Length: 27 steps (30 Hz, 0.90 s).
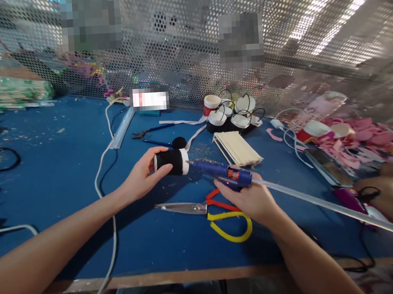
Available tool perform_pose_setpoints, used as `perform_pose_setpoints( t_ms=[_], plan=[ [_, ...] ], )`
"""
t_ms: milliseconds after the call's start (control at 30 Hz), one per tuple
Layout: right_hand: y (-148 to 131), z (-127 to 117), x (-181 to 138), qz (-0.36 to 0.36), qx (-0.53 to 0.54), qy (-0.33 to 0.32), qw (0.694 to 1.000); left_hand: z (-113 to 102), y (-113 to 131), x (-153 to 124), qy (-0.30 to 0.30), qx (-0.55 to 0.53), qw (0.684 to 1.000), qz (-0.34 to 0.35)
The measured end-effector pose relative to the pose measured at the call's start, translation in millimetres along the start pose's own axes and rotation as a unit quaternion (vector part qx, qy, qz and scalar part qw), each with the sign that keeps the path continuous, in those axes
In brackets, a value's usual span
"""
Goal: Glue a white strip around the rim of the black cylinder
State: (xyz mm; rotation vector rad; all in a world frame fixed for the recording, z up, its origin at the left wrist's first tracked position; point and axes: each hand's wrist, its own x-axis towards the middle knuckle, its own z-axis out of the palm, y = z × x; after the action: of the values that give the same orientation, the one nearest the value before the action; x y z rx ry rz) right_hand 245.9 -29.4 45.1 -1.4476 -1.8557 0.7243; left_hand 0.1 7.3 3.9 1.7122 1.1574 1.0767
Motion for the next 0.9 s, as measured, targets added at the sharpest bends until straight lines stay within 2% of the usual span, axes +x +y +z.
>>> perform_pose_setpoints(
  t_ms=[200, 533, 733, 900],
  plan=[
    [10.7, 3.8, -5.0, -0.016, -0.014, -0.003, 1.000, -0.6, 2.0, -0.1, -0.009, -0.029, 0.999, -0.028],
    [3.5, 0.3, -8.3, -0.053, -0.045, -0.037, 0.997, -0.9, 3.6, -1.2, -0.007, -0.015, 0.999, -0.032],
    [4.9, 1.5, -9.5, -0.082, -0.062, 0.002, 0.995, -0.7, 1.3, -2.0, -0.015, -0.012, 0.999, -0.030],
    [4.2, 0.4, -10.2, -0.090, -0.080, -0.024, 0.992, -1.5, 1.9, -0.7, -0.006, -0.005, 0.999, -0.034]
  ],
)
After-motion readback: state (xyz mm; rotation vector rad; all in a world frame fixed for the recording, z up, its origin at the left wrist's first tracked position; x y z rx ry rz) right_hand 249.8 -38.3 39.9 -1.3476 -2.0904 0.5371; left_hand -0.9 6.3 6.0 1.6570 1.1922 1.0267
